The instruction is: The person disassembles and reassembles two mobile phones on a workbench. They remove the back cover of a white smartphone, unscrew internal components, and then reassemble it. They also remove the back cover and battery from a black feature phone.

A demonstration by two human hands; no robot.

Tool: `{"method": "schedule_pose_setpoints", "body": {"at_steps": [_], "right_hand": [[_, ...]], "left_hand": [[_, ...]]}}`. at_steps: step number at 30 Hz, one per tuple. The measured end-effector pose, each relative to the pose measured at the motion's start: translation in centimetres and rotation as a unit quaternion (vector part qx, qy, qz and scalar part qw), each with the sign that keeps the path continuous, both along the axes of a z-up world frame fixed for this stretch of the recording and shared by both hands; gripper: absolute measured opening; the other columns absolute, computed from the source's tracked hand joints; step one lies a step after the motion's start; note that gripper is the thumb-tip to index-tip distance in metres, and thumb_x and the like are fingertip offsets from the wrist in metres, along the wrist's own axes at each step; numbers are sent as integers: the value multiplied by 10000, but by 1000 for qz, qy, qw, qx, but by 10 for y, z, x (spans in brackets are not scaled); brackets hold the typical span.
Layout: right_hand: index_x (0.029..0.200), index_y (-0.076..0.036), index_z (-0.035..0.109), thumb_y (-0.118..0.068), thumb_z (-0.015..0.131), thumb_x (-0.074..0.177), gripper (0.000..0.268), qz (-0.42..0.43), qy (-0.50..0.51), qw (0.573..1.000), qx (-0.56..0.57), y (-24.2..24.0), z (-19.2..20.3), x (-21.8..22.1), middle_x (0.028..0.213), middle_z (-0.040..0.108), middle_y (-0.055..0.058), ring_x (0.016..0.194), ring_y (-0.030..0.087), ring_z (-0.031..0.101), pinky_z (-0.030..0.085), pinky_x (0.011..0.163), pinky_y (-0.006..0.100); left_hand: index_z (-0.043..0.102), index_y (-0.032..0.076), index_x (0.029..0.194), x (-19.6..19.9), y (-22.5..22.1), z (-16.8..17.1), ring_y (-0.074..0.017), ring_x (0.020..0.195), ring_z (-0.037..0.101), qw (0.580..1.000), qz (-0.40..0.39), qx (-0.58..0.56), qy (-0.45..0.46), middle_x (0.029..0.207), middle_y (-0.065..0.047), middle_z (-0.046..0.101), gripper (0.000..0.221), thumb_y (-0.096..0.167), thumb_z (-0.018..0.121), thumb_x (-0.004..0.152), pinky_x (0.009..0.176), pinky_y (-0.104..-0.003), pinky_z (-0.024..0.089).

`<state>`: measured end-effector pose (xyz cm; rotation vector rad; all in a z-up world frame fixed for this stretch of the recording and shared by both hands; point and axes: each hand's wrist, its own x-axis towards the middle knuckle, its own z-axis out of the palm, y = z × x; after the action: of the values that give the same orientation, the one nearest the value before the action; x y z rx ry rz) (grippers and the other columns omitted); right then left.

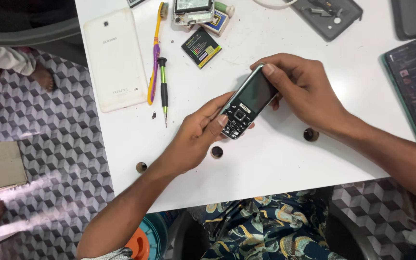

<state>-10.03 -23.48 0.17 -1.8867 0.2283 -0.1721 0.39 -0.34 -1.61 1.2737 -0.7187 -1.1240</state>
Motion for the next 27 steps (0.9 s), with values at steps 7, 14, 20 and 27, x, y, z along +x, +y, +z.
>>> {"method": "schedule_pose_setpoints", "body": {"at_steps": [7, 14, 20, 27], "right_hand": [[1352, 24, 576, -139, 648, 992, 401, 17, -19, 999, 29, -7, -11, -1, 1116, 725, 111, 910, 135, 710, 620, 752, 274], [1369, 19, 593, -100, 716, 954, 448, -14, -33, 999, 17, 7, -12, -6, 1103, 744, 137, 888, 133, 732, 639, 722, 240], [1370, 27, 587, -99, 705, 995, 413, -5, -80, 997, 14, 18, -17, -12, 1132, 735, 152, 928, 143, 750, 666, 720, 231], [1399, 31, 575, -98, 681, 1029, 406, 1, -81, 996, 35, 21, -19, -9, 1174, 722, 152, 939, 145, 729, 640, 724, 243]], "left_hand": [[403, -28, 1560, -2, -5, 1, -85, 994, 622, 996, 57, 38, -62, 1205, -107, 689, 510, 166, 495, 1097, 870, -269, 557], [430, 13, 1512, -3, -11, 7, -84, 626, 572, 990, 36, 121, -69, 916, -83, 693, 588, 146, 642, 980, 518, -234, 485], [444, -4, 1401, -17, -10, -1, -66, 860, 676, 978, 59, 81, -182, 998, -66, 696, 524, 140, 703, 970, 707, -226, 559], [430, -8, 1460, -22, -6, -1, -96, 915, 694, 990, 75, 53, -107, 1035, -79, 713, 518, 167, 644, 1022, 754, -256, 583]]}}
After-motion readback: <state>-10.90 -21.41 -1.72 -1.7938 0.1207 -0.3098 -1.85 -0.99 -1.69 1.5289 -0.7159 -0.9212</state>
